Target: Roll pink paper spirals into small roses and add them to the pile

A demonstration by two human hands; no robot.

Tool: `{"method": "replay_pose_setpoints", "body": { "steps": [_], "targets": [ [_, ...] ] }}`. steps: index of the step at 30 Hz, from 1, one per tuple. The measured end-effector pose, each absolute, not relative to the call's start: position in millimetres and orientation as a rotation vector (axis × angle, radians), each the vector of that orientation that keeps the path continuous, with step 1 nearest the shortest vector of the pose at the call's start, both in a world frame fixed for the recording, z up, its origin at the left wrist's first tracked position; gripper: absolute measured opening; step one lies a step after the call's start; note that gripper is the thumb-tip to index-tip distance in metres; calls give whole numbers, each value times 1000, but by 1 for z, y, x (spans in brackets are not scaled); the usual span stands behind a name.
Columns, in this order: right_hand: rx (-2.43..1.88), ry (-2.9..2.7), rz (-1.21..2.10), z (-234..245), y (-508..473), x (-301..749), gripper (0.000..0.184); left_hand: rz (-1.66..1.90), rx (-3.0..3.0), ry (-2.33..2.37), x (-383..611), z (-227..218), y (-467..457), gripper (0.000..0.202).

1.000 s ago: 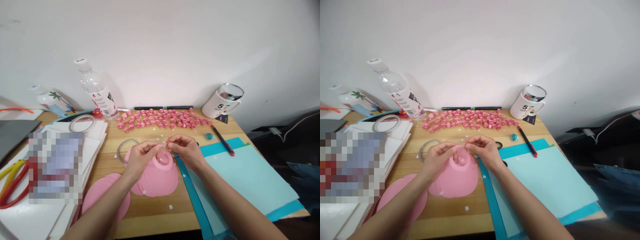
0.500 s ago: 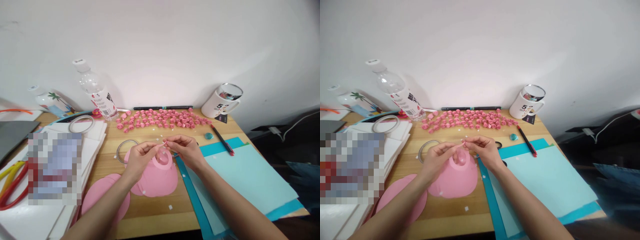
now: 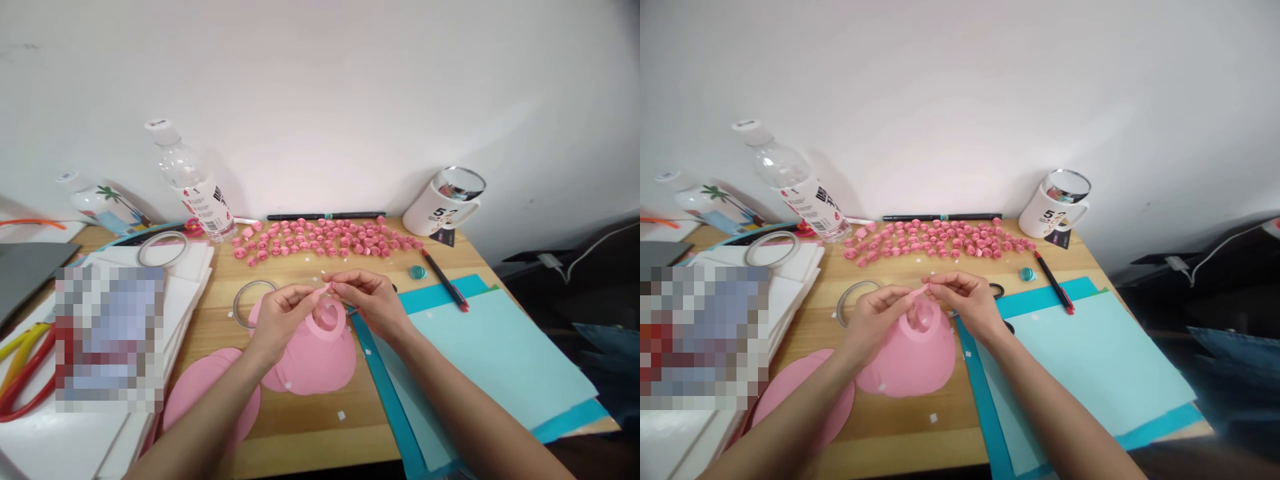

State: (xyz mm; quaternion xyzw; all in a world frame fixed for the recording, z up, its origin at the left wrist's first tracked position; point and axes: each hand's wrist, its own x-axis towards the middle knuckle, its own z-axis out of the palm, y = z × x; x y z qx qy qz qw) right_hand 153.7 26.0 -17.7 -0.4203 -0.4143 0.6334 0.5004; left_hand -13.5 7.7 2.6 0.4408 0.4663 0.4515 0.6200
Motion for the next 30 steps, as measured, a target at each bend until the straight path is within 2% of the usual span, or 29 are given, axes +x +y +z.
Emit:
{"method": "replay_pose_setpoints", "body": {
  "steps": [30],
  "targets": [
    [-977,-972,1527,-17,25,154,15,962,1049,1032,-15,1,7,16]
  ]
}}
